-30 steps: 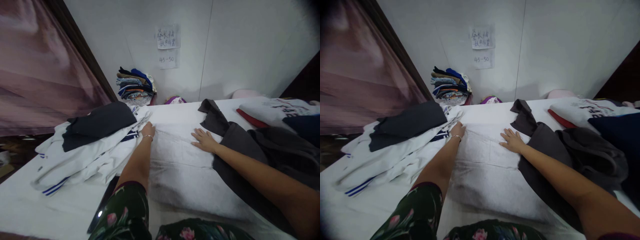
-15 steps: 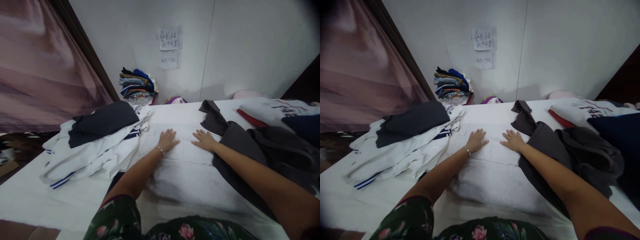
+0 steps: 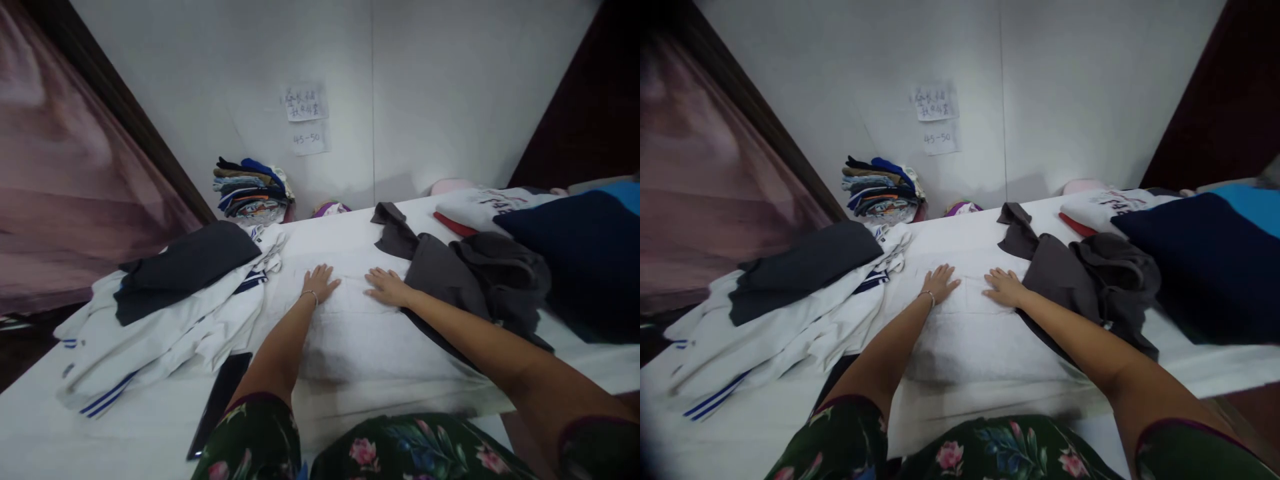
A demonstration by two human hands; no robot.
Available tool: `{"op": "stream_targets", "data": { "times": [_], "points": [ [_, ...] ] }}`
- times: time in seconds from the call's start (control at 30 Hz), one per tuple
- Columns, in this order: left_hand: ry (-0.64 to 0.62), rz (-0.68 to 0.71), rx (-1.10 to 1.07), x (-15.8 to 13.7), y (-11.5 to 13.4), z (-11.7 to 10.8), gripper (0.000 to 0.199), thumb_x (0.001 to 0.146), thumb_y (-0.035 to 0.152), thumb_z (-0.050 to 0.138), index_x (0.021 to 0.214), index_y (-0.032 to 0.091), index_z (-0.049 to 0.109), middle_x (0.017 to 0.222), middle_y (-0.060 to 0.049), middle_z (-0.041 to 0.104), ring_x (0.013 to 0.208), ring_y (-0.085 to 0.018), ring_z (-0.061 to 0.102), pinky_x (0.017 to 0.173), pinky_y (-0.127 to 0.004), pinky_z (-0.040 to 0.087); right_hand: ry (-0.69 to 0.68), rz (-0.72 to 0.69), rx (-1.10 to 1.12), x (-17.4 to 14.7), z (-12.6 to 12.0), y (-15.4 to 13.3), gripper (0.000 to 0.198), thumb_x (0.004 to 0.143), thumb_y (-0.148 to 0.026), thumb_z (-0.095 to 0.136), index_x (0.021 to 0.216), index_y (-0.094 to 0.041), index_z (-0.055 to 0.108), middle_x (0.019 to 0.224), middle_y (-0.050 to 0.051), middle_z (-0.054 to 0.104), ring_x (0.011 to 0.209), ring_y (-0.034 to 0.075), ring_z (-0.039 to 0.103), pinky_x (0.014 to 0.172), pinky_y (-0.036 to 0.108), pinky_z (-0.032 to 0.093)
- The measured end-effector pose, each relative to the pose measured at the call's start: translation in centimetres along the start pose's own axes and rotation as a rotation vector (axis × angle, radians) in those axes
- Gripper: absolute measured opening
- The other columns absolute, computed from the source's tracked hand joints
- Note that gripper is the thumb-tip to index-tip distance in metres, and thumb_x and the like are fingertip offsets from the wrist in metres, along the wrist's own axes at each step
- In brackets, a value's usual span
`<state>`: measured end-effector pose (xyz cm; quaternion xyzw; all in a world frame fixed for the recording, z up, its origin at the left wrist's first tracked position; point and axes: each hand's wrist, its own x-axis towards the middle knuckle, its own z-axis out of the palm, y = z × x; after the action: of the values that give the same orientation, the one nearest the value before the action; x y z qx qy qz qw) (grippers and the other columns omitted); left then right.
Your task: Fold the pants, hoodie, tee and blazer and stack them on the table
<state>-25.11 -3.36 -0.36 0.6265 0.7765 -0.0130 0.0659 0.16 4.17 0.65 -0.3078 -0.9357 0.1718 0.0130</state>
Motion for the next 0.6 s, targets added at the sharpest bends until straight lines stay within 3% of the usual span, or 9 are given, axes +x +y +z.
{"op": "stream_targets", "data": {
  "times": [0.17,0.23,0.3,0.37,0.47,0.6],
  "points": [
    [-0.056,-0.102,-0.022,-0.6,1.5,-2.9,0.065,0.091,0.060,0.025,0.145,0.025,0.031,0.156,-0.008,0.017,0.143,-0.026,0.015,0.111,-0.052,0.019,0.182,0.025,-0.045,-6.9,-2.2,1.8,0.057,0.088,-0.044,0.045,0.139,-0.019,0.044,0.151,0.013,0.029,0.141,0.029,0.017,0.111,0.055,0.014],
    [-0.035,-0.074,-0.040,-2.7,2.6,-4.1,0.063,0.091,0.059,0.027,0.144,0.024,0.034,0.156,-0.008,0.020,0.143,-0.027,0.015,0.110,-0.053,0.019,0.272,0.077,-0.069,-10.4,-2.8,3.9,0.054,0.089,-0.043,0.043,0.138,-0.020,0.045,0.150,0.012,0.030,0.141,0.028,0.019,0.111,0.053,0.018],
    [0.018,0.040,-0.046,-6.0,3.5,-4.4,0.061,0.092,0.058,0.028,0.142,0.025,0.037,0.154,-0.008,0.025,0.142,-0.026,0.018,0.111,-0.052,0.018,0.339,0.130,-0.105,-13.7,-2.8,6.5,0.054,0.090,-0.045,0.040,0.137,-0.019,0.046,0.149,0.012,0.033,0.140,0.027,0.021,0.110,0.051,0.022],
    [0.080,0.139,-0.028,-9.9,4.0,-3.7,0.058,0.093,0.057,0.030,0.140,0.026,0.040,0.153,-0.007,0.029,0.141,-0.024,0.022,0.112,-0.051,0.018,0.370,0.185,-0.176,-16.5,-2.3,8.8,0.054,0.090,-0.046,0.039,0.136,-0.018,0.048,0.148,0.013,0.036,0.139,0.028,0.025,0.110,0.050,0.024],
    [0.099,0.128,0.035,-14.4,4.0,-1.1,0.060,0.091,0.056,0.033,0.141,0.024,0.039,0.152,-0.008,0.030,0.141,-0.027,0.022,0.112,-0.054,0.015,0.366,0.292,-0.271,-18.8,-0.8,11.2,0.056,0.089,-0.050,0.038,0.135,-0.019,0.049,0.146,0.012,0.039,0.136,0.031,0.030,0.108,0.054,0.024],
    [0.087,0.059,0.057,-16.0,3.6,1.5,0.061,0.092,0.054,0.034,0.144,0.023,0.035,0.153,-0.008,0.028,0.141,-0.026,0.021,0.113,-0.052,0.014,0.352,0.340,-0.291,-19.0,0.5,12.1,0.058,0.090,-0.052,0.034,0.136,-0.020,0.047,0.148,0.009,0.036,0.135,0.032,0.030,0.108,0.055,0.023]
  ]
}}
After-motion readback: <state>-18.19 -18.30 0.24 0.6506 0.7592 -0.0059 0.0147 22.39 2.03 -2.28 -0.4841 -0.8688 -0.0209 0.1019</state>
